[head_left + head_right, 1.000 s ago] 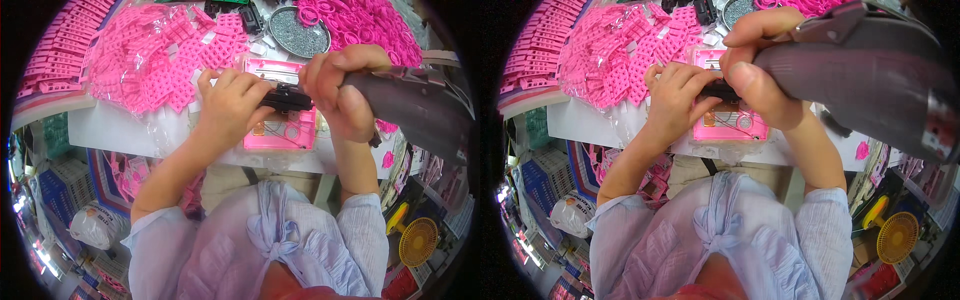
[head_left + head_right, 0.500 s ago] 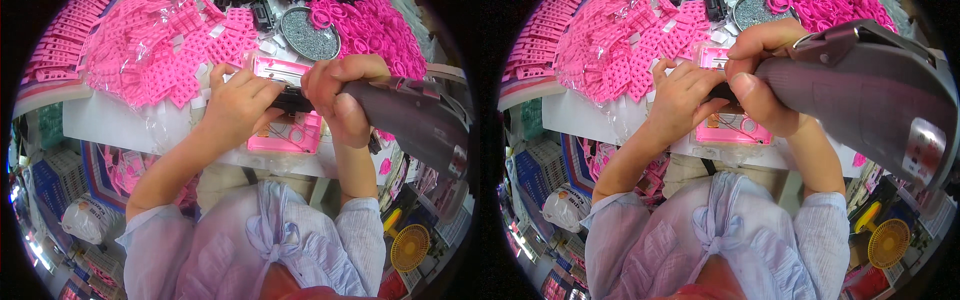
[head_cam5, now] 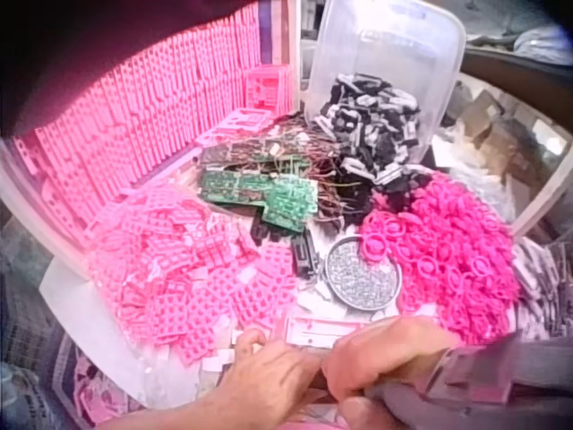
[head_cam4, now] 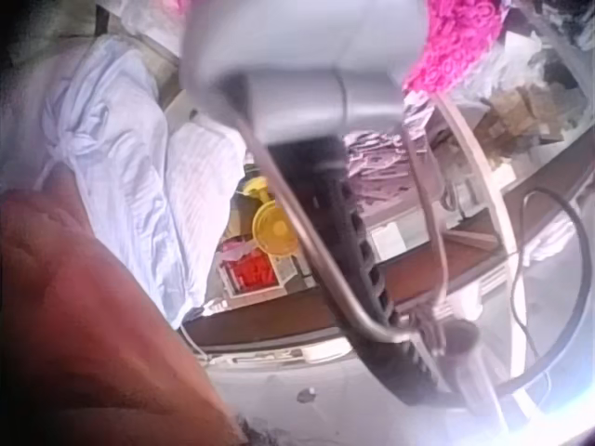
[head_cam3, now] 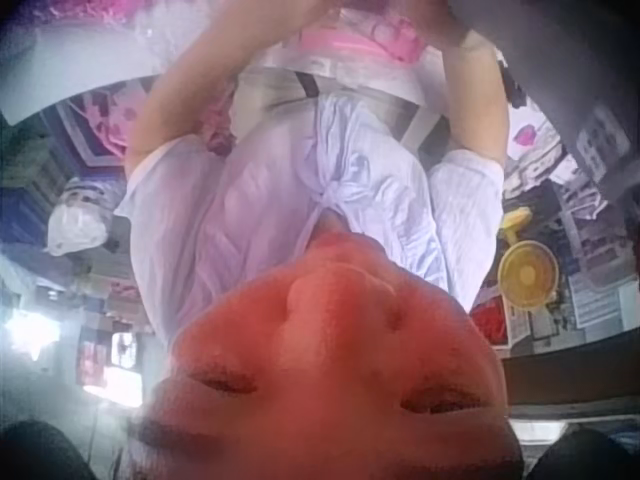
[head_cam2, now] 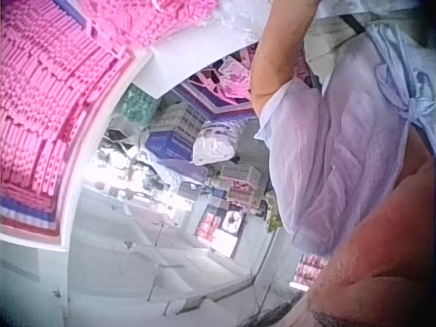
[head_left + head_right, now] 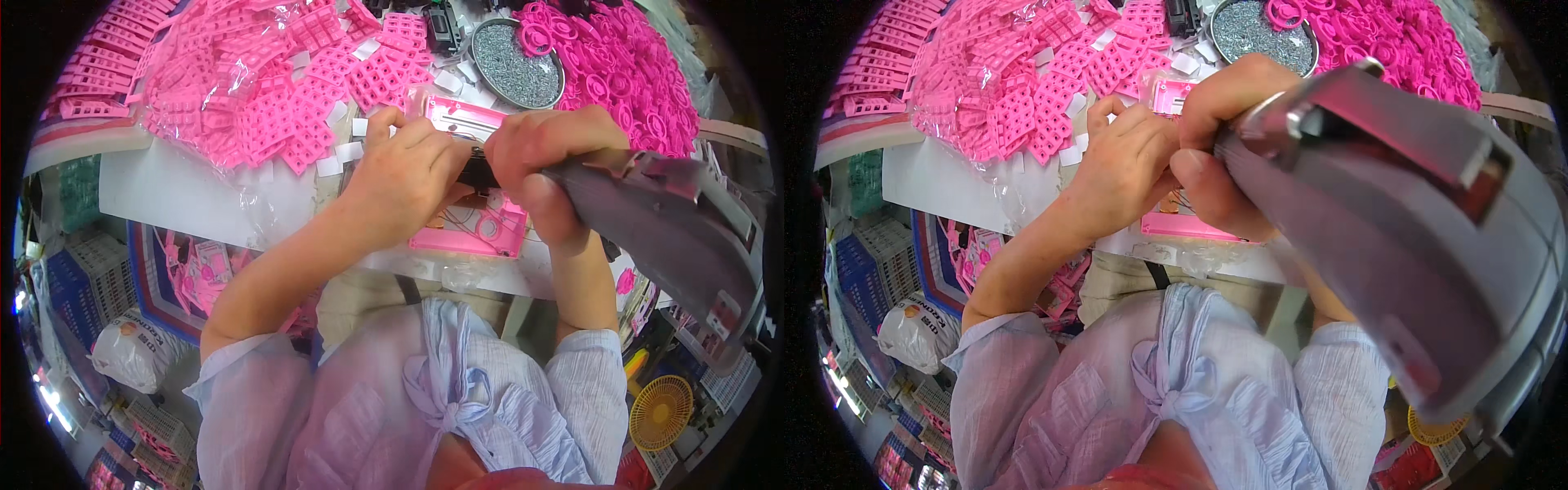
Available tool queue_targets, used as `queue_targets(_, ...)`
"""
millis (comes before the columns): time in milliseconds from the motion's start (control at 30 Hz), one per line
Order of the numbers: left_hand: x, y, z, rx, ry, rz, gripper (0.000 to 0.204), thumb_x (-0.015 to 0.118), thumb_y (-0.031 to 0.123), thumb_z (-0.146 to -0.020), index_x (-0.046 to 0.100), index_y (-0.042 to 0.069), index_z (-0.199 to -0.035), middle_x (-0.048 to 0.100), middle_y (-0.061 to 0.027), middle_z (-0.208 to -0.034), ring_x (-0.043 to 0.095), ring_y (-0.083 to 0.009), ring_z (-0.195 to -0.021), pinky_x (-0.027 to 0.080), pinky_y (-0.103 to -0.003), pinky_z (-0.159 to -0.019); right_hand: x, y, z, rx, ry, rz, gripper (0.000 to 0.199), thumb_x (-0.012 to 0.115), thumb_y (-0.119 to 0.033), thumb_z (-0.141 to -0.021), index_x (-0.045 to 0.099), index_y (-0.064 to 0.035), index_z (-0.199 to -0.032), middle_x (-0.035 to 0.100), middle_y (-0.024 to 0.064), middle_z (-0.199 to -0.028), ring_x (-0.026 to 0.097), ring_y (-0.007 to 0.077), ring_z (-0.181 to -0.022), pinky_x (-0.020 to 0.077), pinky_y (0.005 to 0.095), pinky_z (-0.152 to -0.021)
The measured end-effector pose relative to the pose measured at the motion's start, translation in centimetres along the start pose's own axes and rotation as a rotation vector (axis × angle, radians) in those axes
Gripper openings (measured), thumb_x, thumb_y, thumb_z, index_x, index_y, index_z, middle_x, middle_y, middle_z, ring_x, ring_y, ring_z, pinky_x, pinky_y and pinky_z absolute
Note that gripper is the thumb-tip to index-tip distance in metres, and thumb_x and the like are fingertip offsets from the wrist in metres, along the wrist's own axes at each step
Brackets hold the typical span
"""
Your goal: Assembling the internal electronic components of a pink toy piggy bank using an electric screwdriver.
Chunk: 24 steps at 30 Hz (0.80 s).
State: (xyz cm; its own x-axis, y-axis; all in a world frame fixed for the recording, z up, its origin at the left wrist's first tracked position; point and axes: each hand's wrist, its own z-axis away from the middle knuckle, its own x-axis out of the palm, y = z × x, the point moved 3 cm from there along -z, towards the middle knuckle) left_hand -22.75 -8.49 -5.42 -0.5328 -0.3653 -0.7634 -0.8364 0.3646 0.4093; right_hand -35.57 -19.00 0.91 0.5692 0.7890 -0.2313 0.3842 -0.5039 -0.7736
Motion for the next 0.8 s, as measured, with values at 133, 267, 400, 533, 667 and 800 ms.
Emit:
queue_targets(133,-0.1,0.1,-0.1,-0.021,0.021,0.035,0.042,0.081,0.024,-0.073,0.065,0.009,-0.109,0.064,-0.0001,-0.09,0.058,-0.0197,-0.085,0.033,-0.044,-0.09,0.1,0.2,-0.3,0.014,-0.062,0.034,0.028,0.071,-0.021,-0.095,0.049,-0.0025,-0.098,0.052,0.0043,-0.063,0.047,0.0137,-0.05,0.0417,0.0304,-0.049)
queue_targets(267,-0.1,0.3,-0.1,-0.036,0.021,0.037,0.043,0.082,0.025,-0.071,0.066,0.01,-0.108,0.065,0.0013,-0.092,0.059,-0.0185,-0.087,0.032,-0.045,-0.091,-0.1,0.3,-0.5,0.063,-0.06,-0.07,0.033,0.073,-0.024,-0.092,0.052,-0.0009,-0.102,0.053,0.0041,-0.063,0.048,0.0142,-0.05,0.042,0.0303,-0.049)
queue_targets(400,-0.3,0.7,0.4,-0.03,-0.005,-0.054,0.036,0.077,0.028,-0.077,0.067,0.01,-0.106,0.064,-0.0003,-0.101,0.057,-0.0201,-0.097,0.028,-0.044,-0.094,-2.2,1.0,0.8,0.214,0.093,-0.263,0.079,0.085,-0.035,-0.079,0.047,0.0007,-0.138,0.063,0.0103,-0.095,0.06,0.0207,-0.085,0.0475,0.0354,-0.071)
queue_targets(533,-0.6,0.6,0.4,-0.055,-0.013,-0.087,0.041,0.076,0.032,-0.078,0.068,0.015,-0.114,0.065,0.0028,-0.106,0.057,-0.0173,-0.103,0.026,-0.043,-0.097,-4.1,-0.4,4.6,0.577,-0.069,0.357,0.071,0.087,-0.017,-0.069,0.059,-0.0027,-0.133,0.064,0.0108,-0.123,0.06,0.0221,-0.102,0.0491,0.0408,-0.09)
queue_targets(667,-0.1,0.3,0.2,-0.032,-0.064,-0.083,0.042,0.078,0.032,-0.076,0.069,0.015,-0.113,0.066,0.0011,-0.112,0.056,-0.0175,-0.108,0.026,-0.045,-0.098,-3.2,0.2,6.9,0.25,-0.22,0.7,0.057,0.083,-0.007,-0.069,0.067,-0.0066,-0.124,0.066,0.0142,-0.11,0.062,0.0304,-0.097,0.0521,0.0394,-0.083)
queue_targets(800,0.0,-1.4,0.8,-0.286,-0.033,0.256,0.059,0.082,0.035,-0.076,0.059,0.013,-0.126,0.067,-0.0047,-0.117,0.058,-0.0229,-0.111,0.03,-0.048,-0.099,-4.0,1.5,6.4,0.159,-0.194,0.646,0.049,0.08,-0.009,-0.074,0.07,-0.0098,-0.122,0.067,0.0133,-0.109,0.065,0.0301,-0.087,0.0547,0.039,-0.075)
